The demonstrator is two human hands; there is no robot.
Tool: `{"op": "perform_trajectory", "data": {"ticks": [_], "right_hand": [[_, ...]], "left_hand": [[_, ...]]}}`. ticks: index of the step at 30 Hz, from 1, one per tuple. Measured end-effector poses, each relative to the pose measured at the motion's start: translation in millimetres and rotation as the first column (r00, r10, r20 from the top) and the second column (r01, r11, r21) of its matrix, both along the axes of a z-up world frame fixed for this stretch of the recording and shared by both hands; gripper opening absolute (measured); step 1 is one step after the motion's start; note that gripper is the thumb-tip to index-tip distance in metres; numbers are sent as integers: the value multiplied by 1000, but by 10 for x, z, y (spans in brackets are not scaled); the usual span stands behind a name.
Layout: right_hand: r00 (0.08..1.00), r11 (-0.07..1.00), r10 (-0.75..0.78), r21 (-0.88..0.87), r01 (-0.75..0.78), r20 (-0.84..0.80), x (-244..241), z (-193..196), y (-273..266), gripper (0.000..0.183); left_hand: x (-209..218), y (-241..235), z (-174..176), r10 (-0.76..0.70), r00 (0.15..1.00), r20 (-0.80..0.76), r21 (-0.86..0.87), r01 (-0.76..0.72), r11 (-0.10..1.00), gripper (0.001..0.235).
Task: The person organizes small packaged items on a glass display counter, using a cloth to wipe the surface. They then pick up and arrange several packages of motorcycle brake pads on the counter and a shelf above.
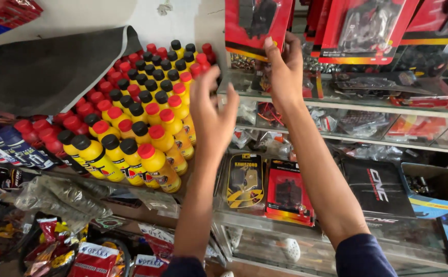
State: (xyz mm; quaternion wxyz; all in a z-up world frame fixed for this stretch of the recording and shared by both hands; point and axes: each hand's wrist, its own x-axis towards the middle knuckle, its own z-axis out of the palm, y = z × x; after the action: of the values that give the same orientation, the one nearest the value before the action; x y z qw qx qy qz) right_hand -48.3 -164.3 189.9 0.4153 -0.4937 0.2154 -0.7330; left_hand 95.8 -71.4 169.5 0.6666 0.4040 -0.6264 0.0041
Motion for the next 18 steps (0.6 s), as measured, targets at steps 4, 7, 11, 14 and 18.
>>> {"op": "perform_trajectory", "data": {"ticks": [4, 7, 11, 14, 18], "right_hand": [[988, 985, 127, -107, -137, -91, -37, 34, 26, 29], [973, 963, 225, -140, -229, -40, -65, 4, -3, 24], [967, 957, 254, -149, -250, 6, -70, -5, -30, 23], [970, 956, 245, -164, -242, 0, -61, -26, -53, 26], [965, 951, 260, -177, -253, 19, -52, -44, -68, 28]], "left_hand": [[52, -612, 209, -22, 992, -121, -20, 19, 1000, 45], [58, -878, 308, -52, 988, -147, -8, 52, 999, 49], [44, -1068, 351, -414, 864, -287, -16, 428, 904, 59], [44, -1021, 448, -455, 867, -204, -57, 453, 890, 46], [89, -1139, 446, -545, 815, -197, -114, 533, 838, 45]]}}
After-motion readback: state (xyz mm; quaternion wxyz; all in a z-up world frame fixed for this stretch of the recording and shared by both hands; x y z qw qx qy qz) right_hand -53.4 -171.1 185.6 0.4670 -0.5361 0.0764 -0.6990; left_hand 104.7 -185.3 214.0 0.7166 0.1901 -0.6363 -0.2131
